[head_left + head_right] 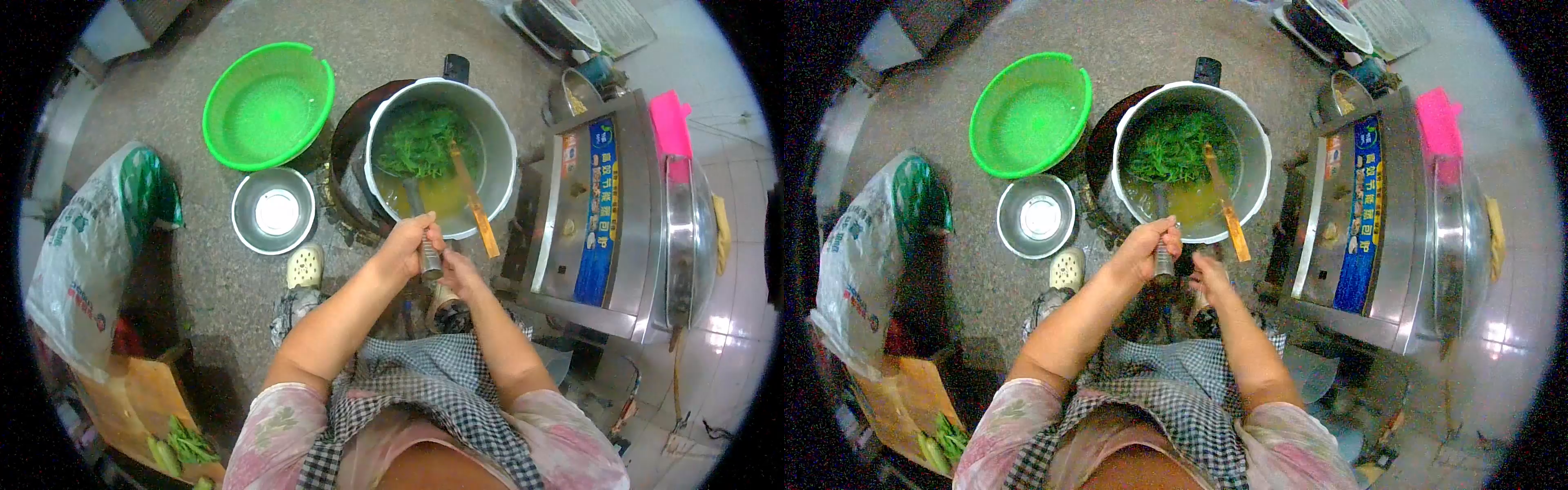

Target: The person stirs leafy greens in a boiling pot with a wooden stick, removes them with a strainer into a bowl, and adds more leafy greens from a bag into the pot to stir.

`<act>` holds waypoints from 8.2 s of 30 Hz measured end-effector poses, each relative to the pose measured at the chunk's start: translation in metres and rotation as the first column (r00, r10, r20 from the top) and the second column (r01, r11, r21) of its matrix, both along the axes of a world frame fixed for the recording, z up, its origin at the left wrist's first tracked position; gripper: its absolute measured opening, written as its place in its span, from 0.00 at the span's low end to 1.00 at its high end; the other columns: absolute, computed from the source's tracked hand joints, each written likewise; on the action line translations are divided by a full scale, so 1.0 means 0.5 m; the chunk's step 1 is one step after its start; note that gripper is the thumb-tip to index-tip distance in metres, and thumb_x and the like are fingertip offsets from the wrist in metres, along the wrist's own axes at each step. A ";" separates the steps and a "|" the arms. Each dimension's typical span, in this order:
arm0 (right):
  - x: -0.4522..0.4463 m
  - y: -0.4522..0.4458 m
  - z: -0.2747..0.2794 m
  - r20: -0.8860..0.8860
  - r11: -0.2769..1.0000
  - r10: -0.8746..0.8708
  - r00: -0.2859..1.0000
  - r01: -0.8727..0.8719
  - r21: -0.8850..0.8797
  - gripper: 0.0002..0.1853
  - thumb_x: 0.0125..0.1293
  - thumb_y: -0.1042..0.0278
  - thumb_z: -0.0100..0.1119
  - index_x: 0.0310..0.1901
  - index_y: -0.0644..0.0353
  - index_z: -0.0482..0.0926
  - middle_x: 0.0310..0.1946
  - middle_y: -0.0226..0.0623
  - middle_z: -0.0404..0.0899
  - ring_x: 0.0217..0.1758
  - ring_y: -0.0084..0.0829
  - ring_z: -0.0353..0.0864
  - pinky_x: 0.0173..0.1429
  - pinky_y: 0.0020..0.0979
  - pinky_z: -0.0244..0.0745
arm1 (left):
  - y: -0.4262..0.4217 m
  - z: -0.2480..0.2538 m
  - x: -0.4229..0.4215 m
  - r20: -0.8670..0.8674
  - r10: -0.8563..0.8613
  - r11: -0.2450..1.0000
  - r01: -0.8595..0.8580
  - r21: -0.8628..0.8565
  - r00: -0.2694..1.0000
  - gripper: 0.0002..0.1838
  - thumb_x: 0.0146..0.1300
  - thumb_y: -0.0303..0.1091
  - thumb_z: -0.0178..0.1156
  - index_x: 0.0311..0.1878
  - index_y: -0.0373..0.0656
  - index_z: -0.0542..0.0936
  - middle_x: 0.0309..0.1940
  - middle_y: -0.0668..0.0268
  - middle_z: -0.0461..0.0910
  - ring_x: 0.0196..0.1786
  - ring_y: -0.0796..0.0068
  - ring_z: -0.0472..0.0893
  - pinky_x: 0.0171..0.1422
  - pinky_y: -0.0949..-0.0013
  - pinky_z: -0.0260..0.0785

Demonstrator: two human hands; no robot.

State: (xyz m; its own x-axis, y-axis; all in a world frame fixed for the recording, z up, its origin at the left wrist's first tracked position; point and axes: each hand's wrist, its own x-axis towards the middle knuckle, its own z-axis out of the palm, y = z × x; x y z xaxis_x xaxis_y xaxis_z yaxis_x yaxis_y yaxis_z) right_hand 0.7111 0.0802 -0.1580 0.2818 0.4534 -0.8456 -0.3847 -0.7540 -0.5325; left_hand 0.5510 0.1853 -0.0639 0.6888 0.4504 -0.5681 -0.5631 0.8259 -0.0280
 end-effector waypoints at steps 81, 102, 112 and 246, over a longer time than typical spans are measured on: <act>-0.052 -0.104 0.389 0.831 0.895 -0.001 0.557 -0.371 0.249 0.10 0.63 0.63 0.52 0.27 0.58 0.70 0.12 0.24 0.64 0.11 0.16 0.61 0.14 0.19 0.55 | -0.146 0.174 -0.150 -0.161 -0.160 0.758 0.226 0.612 0.974 0.16 0.57 0.27 0.53 0.44 0.37 0.57 0.19 0.68 0.63 0.13 0.81 0.66 0.11 0.73 0.63; -0.081 -0.095 0.390 0.809 0.873 0.009 0.588 -0.398 0.280 0.10 0.63 0.63 0.52 0.27 0.58 0.70 0.12 0.24 0.64 0.10 0.17 0.60 0.13 0.20 0.56 | -0.142 0.165 -0.153 -0.165 -0.081 0.742 0.170 0.649 0.983 0.10 0.55 0.25 0.52 0.36 0.35 0.61 0.15 0.69 0.64 0.11 0.80 0.67 0.10 0.73 0.65; -0.086 -0.097 0.395 0.804 0.888 0.008 0.595 -0.374 0.268 0.11 0.63 0.63 0.52 0.26 0.58 0.70 0.12 0.24 0.64 0.10 0.17 0.60 0.13 0.20 0.55 | -0.141 0.162 -0.152 -0.170 -0.102 0.738 0.189 0.648 0.980 0.12 0.55 0.25 0.52 0.38 0.37 0.60 0.16 0.68 0.64 0.11 0.80 0.67 0.10 0.72 0.65; -0.169 0.022 0.353 0.846 0.743 0.074 0.527 -0.595 0.306 0.08 0.59 0.67 0.55 0.33 0.63 0.71 0.18 0.27 0.69 0.18 0.19 0.67 0.22 0.23 0.62 | -0.104 0.204 -0.298 -0.115 0.050 0.837 0.021 0.547 0.992 0.18 0.57 0.26 0.52 0.49 0.40 0.59 0.14 0.69 0.64 0.11 0.78 0.66 0.12 0.72 0.62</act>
State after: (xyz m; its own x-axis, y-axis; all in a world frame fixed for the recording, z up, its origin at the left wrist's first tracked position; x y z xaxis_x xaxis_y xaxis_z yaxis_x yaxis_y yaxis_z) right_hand 0.6265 0.0912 0.0186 0.3911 0.9203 0.0084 0.5687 -0.2346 -0.7884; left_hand 0.4019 0.1333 0.0382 0.6227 0.7211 -0.3037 -0.5444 0.6781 0.4938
